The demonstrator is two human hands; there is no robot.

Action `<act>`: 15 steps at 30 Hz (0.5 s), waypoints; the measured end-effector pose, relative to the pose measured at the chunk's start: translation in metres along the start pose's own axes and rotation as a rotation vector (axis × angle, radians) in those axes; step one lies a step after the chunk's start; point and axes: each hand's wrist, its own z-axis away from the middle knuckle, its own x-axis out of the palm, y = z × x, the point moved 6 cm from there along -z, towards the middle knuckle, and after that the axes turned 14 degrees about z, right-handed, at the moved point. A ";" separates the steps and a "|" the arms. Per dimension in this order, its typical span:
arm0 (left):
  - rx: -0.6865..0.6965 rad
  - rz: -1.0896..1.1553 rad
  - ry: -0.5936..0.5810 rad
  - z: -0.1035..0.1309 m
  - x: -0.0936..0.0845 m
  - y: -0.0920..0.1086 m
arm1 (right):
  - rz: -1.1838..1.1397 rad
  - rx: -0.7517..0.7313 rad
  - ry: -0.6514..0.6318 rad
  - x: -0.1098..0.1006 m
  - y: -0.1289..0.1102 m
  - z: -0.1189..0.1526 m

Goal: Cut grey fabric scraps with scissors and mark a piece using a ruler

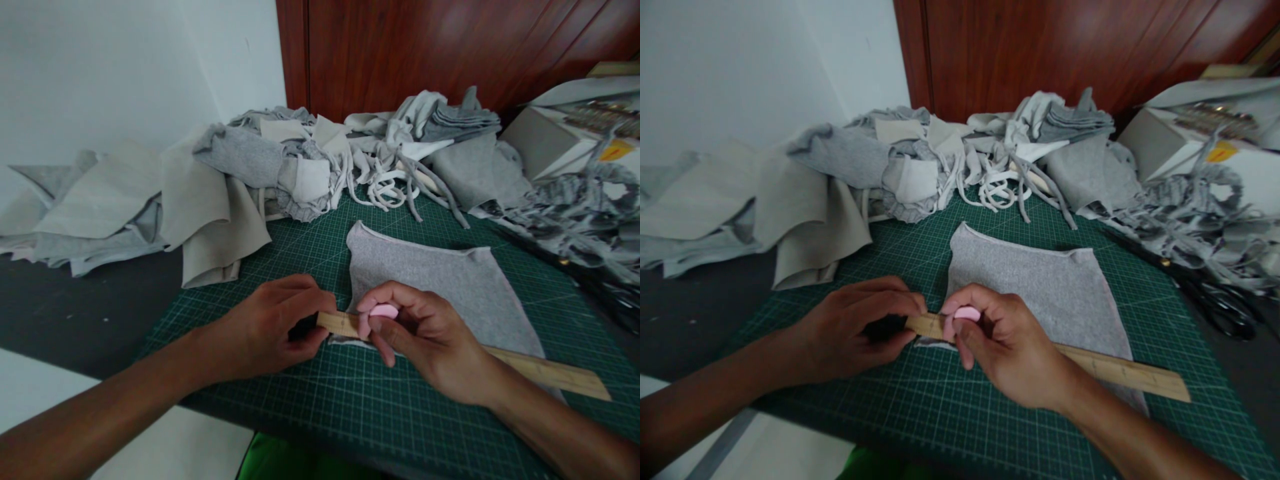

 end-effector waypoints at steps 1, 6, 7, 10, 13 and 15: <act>-0.001 0.006 0.005 0.000 0.000 0.000 | -0.012 -0.003 0.002 0.000 0.000 0.000; 0.028 -0.010 -0.004 -0.003 0.000 0.002 | -0.045 0.000 0.013 -0.001 0.001 -0.001; 0.052 -0.016 -0.016 -0.003 0.000 0.003 | -0.042 0.006 0.013 -0.001 0.001 -0.001; 0.119 -0.039 -0.090 -0.003 0.002 0.008 | -0.038 0.004 0.010 -0.001 0.001 -0.001; 0.121 -0.071 -0.195 -0.002 0.007 0.012 | -0.039 0.001 0.010 -0.001 0.001 -0.002; 0.104 -0.086 -0.233 -0.001 0.010 0.015 | -0.068 0.006 0.014 0.000 0.000 -0.003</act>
